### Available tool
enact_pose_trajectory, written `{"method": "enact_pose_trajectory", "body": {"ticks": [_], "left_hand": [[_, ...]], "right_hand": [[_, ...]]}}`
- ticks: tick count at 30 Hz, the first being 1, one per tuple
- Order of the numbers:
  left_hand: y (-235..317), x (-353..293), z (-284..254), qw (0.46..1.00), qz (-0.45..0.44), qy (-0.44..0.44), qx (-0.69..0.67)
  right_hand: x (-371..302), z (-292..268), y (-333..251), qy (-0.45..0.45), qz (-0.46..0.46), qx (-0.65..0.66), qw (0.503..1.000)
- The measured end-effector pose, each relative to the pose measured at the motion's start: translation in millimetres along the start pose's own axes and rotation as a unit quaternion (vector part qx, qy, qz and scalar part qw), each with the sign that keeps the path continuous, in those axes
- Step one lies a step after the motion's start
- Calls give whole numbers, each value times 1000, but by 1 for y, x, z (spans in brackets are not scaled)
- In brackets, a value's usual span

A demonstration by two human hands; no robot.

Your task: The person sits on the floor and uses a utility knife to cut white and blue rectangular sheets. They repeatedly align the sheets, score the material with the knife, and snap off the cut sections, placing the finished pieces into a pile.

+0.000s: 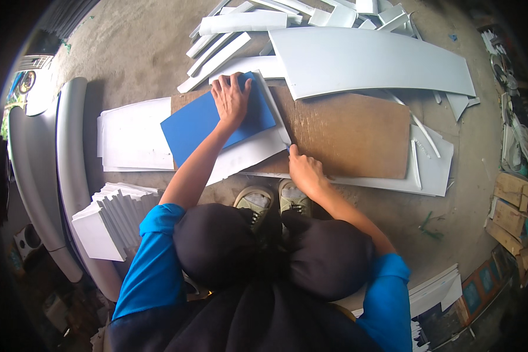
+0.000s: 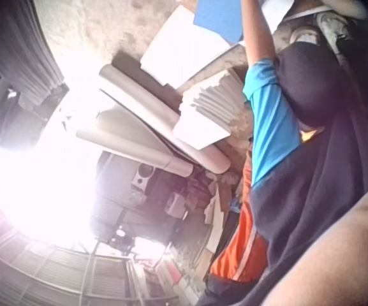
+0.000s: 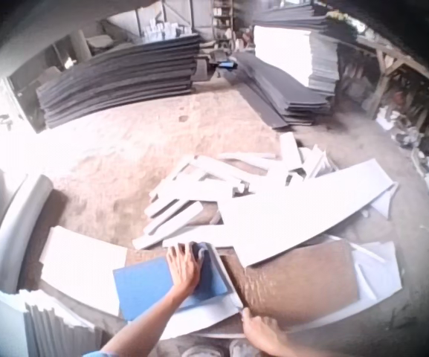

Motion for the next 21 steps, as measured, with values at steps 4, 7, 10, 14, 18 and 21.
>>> {"method": "enact_pose_trajectory", "body": {"ticks": [4,7,10,14,18,21], "left_hand": [[-1,2,0,1000,9,-14,-6],[-1,3,1,1000,6,-21,9],[-3,0,1,999,-1,-35,-9],[2,3,-1,999,2,-46,-25],[-2,4,1,999,2,-23,-24],[-4,4,-1,998,-12,-54,-29]], "right_hand": [[2,-23,-5,-34,-15,1,999],[26,-61,-22,25,-16,-3,1000],[84,-79,-40,85,-45,-8,995],[140,-66,-42,146,-85,-25,985],[158,-58,-50,133,-86,-17,987],[166,-56,-53,119,-83,-14,989]]}}
Point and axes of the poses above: each hand's wrist, its own x-axis towards the middle knuckle, its own z-axis out of the palm, y = z × x, the point moved 2 cm from there along x, towards the middle knuckle, and after that the axes turned 7 degrees about x, right-handed, at the moved point
